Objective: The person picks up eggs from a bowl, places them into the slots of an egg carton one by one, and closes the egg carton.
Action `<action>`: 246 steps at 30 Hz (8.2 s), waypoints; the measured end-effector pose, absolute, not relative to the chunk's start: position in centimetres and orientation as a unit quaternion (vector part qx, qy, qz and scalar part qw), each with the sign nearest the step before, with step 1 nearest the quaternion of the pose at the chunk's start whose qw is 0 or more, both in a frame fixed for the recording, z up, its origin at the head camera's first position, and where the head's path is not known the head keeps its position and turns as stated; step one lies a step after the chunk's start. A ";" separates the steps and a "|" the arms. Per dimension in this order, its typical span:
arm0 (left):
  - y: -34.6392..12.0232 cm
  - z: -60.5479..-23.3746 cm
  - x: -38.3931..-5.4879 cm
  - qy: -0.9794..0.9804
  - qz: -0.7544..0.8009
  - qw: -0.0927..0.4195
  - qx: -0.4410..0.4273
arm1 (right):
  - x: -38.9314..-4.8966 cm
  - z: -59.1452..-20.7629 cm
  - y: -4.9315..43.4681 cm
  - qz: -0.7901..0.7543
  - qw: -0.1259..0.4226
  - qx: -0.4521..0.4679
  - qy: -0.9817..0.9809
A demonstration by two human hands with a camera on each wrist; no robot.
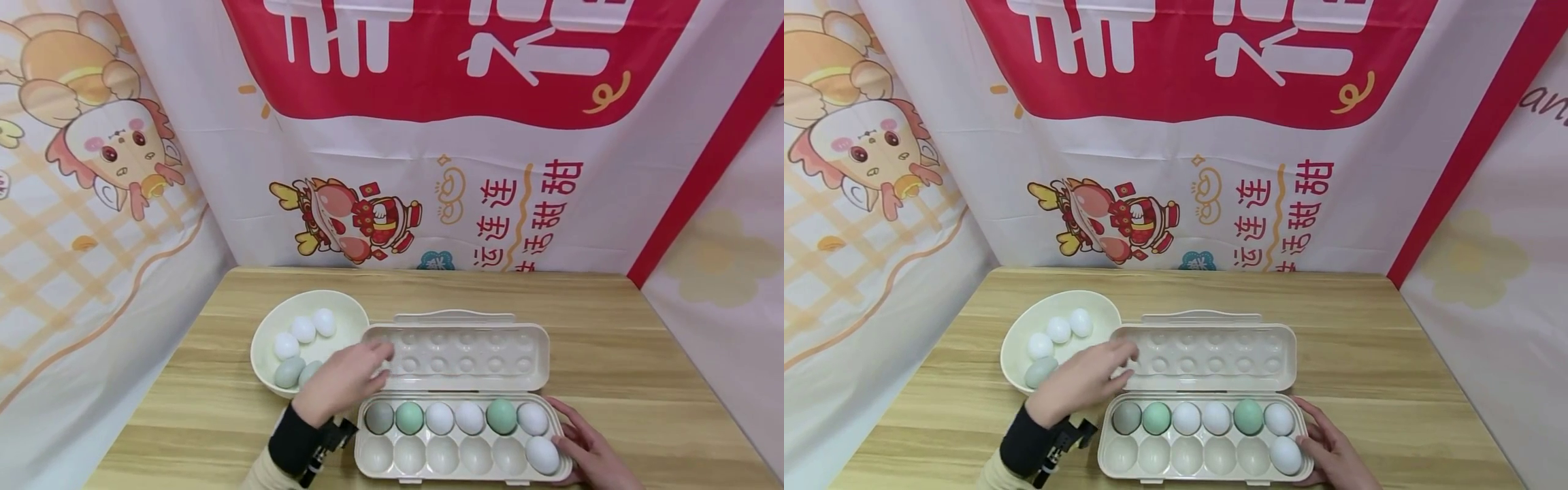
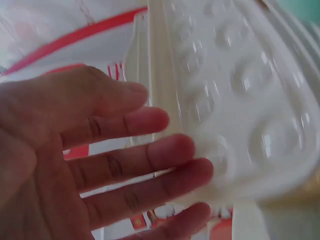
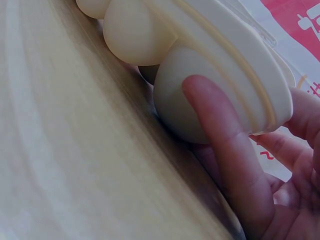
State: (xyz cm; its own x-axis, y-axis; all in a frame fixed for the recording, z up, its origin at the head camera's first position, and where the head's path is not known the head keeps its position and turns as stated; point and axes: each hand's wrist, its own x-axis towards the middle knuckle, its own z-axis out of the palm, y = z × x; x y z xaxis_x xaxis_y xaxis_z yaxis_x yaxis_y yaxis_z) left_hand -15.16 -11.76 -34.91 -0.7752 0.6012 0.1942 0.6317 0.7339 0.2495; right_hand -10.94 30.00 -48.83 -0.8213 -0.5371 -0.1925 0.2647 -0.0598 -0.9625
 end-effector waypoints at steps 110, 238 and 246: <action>-8.2 -33.8 -12.4 -0.904 -0.081 -0.004 -0.419 | -10.7 -48.6 28.7 -0.714 0.210 -0.029 0.668; -11.8 -25.6 -17.4 -0.939 0.035 0.000 -0.343 | -10.9 -49.0 29.3 -0.705 0.207 -0.053 0.676; -15.6 -25.5 -21.0 -0.947 -0.020 -0.089 -0.308 | -10.9 -48.8 29.3 -0.695 0.223 -0.024 0.683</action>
